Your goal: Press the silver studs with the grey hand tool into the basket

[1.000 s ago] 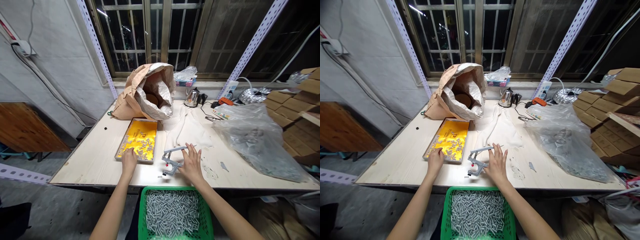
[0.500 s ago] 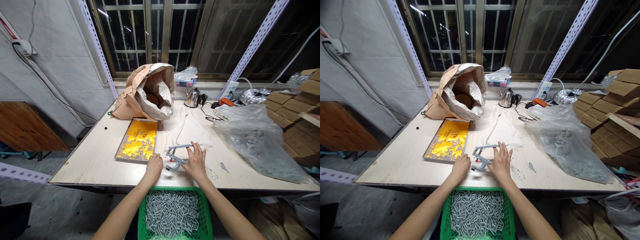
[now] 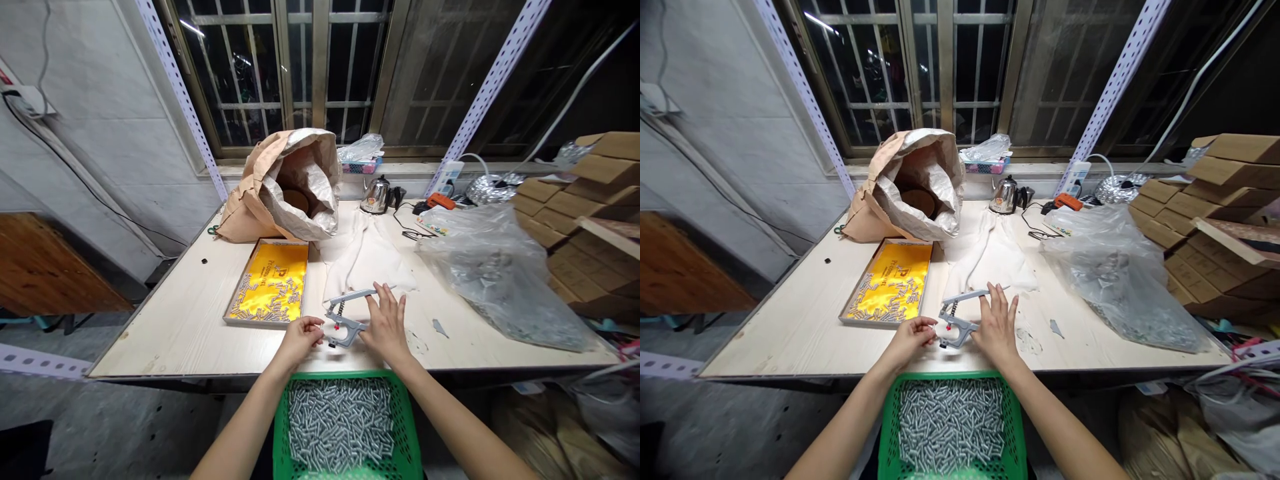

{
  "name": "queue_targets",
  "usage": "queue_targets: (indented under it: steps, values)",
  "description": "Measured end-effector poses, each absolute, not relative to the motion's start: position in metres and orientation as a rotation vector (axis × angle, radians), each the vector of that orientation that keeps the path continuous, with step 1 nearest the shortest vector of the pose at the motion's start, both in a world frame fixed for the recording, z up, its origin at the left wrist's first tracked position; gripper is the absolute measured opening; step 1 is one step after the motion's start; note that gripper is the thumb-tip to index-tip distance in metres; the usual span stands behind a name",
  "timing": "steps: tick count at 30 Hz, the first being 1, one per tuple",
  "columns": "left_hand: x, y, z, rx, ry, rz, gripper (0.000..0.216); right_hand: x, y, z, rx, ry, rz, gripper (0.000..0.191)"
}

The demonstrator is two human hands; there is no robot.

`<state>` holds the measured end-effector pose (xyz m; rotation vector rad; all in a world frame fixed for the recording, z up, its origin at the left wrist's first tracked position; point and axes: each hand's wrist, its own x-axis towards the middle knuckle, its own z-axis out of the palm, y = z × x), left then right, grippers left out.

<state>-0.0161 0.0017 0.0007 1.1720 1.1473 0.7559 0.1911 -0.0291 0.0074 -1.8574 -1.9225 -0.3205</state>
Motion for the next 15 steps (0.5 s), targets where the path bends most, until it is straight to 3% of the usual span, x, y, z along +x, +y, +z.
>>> queue_targets:
  steps: [11, 15]
  values:
    - [-0.018, -0.012, 0.002, 0.803, 1.048, 0.891, 0.044, 0.176, -0.032, 0.002, -1.791, -1.996, -0.274, 0.051]
    - [-0.02, -0.014, 0.0, 0.809, 1.032, 0.869, 0.04, 0.178, -0.031, 0.003, -1.794, -1.991, -0.271, 0.051]
